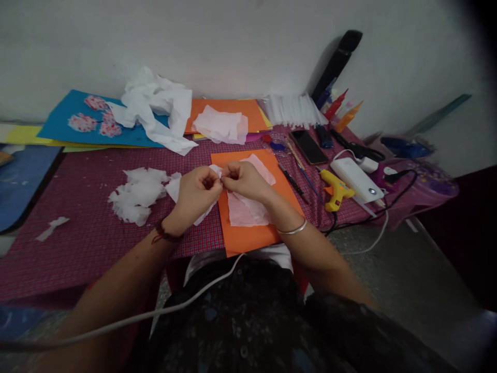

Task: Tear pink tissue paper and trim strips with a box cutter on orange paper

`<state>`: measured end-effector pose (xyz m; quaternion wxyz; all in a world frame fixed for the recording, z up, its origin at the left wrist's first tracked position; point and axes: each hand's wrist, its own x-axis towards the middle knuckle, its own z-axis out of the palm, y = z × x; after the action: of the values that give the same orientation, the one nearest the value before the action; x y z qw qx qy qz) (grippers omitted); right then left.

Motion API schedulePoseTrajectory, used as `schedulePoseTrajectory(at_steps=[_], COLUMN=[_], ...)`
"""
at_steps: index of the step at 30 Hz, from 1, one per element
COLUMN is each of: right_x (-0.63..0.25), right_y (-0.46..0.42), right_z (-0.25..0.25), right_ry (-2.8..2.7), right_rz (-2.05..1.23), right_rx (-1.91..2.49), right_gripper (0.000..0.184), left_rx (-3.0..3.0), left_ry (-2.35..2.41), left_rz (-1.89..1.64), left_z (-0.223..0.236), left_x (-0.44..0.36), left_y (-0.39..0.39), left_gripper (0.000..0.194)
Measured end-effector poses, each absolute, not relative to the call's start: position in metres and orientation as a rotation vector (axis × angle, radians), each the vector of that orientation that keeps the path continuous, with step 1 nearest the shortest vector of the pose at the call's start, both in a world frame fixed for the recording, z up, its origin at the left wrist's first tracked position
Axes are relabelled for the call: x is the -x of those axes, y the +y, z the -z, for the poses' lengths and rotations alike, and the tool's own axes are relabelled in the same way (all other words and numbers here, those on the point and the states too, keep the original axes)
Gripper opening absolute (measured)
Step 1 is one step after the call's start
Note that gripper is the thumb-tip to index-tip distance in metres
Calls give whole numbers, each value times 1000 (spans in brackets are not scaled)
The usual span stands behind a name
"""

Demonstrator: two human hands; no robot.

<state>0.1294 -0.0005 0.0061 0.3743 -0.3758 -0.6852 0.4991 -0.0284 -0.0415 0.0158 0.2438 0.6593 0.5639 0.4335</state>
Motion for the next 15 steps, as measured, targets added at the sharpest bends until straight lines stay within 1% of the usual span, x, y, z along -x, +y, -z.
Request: schedulePoseTrajectory(at_steps=[4, 7, 11, 15], right_x=[-125, -124, -127, -131], right_y=[-1, 1, 3, 5], right_z=[-5, -5, -4, -2], right_ry=[-1732, -1701, -1649, -1680], right_rz=[-1213, -1264, -1350, -1381], right_rx=[999, 973, 889, 800], right_gripper=[19, 17, 9, 7], left_rx=[-1695, -1562, -1418, -1375], left_ry=[1485, 1385, 1222, 1205], left_rz=[-1220, -1233, -1269, -1294], left_z=[-16, -12, -5, -1], left_x=[29, 32, 34, 35], left_y=[-42, -40, -36, -34], left_gripper=[13, 12, 9, 9])
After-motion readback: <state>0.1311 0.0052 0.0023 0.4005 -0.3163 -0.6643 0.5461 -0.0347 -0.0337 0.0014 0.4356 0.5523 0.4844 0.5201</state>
